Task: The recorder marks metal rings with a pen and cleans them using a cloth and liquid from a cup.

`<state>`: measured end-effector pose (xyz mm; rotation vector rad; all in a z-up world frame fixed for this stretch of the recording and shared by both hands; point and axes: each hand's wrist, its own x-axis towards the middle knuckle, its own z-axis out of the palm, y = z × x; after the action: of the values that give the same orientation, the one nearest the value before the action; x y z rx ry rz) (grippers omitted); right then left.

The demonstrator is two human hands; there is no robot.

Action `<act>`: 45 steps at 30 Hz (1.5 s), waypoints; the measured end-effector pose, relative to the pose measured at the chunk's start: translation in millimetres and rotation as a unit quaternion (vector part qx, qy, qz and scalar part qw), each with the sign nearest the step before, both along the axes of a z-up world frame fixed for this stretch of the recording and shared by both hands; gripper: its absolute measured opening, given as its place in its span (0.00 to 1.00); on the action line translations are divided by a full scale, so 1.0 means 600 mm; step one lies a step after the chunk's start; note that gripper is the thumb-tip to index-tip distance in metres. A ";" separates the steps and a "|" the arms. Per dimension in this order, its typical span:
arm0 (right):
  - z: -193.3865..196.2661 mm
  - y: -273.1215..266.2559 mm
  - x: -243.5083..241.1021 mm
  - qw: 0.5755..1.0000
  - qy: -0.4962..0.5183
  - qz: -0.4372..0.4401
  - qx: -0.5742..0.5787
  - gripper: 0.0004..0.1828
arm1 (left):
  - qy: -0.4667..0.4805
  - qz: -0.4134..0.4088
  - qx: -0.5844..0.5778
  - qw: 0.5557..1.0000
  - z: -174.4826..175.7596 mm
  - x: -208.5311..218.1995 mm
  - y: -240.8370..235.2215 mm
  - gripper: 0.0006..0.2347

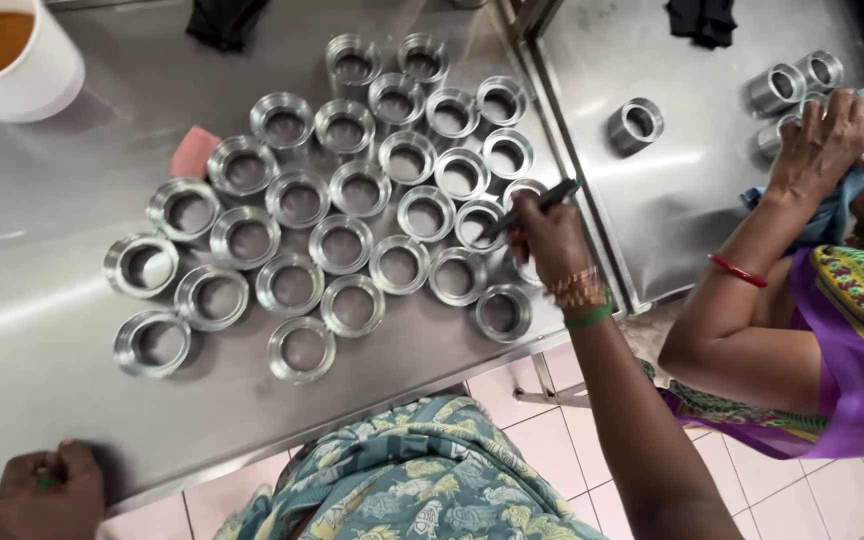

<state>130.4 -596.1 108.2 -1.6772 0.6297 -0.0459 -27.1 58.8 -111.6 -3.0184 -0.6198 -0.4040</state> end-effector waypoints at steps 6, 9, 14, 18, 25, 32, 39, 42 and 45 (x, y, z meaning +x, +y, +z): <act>-0.093 -0.028 0.002 0.996 0.016 -0.011 -0.087 0.22 | 0.017 0.051 -0.145 0.988 -0.042 0.013 0.023 0.11; -0.026 -0.034 0.004 0.998 -0.044 -0.034 0.003 0.21 | -0.026 0.010 -0.173 0.985 -0.059 0.010 0.026 0.10; -0.078 -0.070 -0.005 0.999 0.013 -0.022 -0.027 0.18 | -0.020 -0.001 -0.180 0.983 -0.105 0.059 0.079 0.10; -0.030 -0.150 -0.003 0.990 -0.104 -0.087 -0.029 0.25 | -0.016 -0.003 -0.178 0.984 -0.115 0.088 0.122 0.10; -0.020 -0.150 0.031 0.994 -0.064 -0.084 0.039 0.20 | -0.005 -0.012 -0.186 0.983 -0.121 0.129 0.105 0.11; -0.022 -0.178 0.139 0.993 0.015 0.064 -0.095 0.25 | 0.005 -0.007 -0.180 0.984 -0.146 0.109 0.114 0.12; -0.055 -0.209 0.249 0.982 -0.036 0.136 -0.128 0.23 | -0.008 0.047 -0.161 0.986 -0.089 0.001 0.058 0.13; -0.018 -0.201 0.233 0.952 0.089 0.205 -0.210 0.21 | -0.022 0.034 -0.125 0.991 0.026 0.008 -0.018 0.14; -0.069 -0.220 0.250 0.945 0.053 0.235 -0.221 0.20 | 0.043 0.055 -0.050 0.996 0.074 0.026 -0.045 0.16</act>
<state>280.3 -728.0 66.9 -2.2428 0.2914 0.2661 -11.3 31.9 -67.5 -3.0572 -0.8177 -0.2435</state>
